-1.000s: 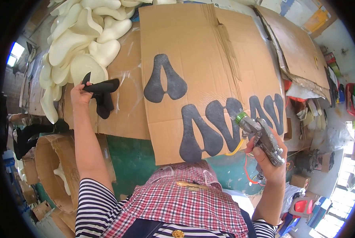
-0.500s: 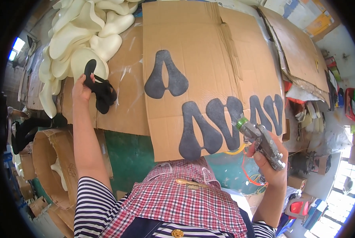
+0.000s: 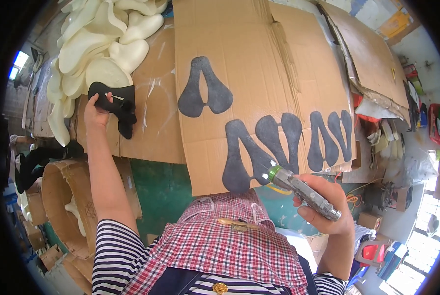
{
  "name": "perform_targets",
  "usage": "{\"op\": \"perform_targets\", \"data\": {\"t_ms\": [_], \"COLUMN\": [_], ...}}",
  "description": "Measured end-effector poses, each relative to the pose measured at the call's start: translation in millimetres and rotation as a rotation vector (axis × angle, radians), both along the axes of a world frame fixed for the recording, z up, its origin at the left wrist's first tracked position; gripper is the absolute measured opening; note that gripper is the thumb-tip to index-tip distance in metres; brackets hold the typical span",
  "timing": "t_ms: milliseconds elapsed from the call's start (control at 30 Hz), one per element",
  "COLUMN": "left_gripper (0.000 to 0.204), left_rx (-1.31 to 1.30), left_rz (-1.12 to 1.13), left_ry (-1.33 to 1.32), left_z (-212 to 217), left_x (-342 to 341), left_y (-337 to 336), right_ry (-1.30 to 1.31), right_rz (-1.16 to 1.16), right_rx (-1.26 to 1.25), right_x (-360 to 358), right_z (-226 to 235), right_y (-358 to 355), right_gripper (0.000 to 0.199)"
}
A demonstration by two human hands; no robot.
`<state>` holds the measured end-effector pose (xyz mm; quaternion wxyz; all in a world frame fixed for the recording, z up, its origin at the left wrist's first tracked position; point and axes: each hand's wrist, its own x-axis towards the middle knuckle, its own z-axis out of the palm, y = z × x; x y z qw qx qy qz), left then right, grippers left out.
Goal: Arrange black foam pieces onto a cardboard sheet in a factory setting.
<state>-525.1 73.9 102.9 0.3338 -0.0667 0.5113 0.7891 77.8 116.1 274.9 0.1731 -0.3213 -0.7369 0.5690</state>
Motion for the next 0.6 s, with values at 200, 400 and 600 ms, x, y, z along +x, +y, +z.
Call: {"op": "perform_targets", "data": {"t_ms": [200,400,600], "left_gripper": [0.027,0.025,0.026], "left_rx": [0.034,0.021,0.022], "left_rz": [-0.03,-0.032,-0.097], "left_ry": [0.102,0.174,0.252], "left_z": [17.0,27.4,36.3], "left_x": [7.8,16.4,32.2], "left_y": [-5.0,2.2,16.7], "right_ry": [0.019,-0.156,-0.031], "right_rz": [-0.214,-0.28,-0.309], "right_rx": [0.004,0.042,-0.024], "right_x": [15.1,42.1,45.3], "right_z": [0.8,8.0,4.4], "right_y": [-5.7,-11.4,-19.1], "right_gripper": [0.052,0.052,0.051]}}
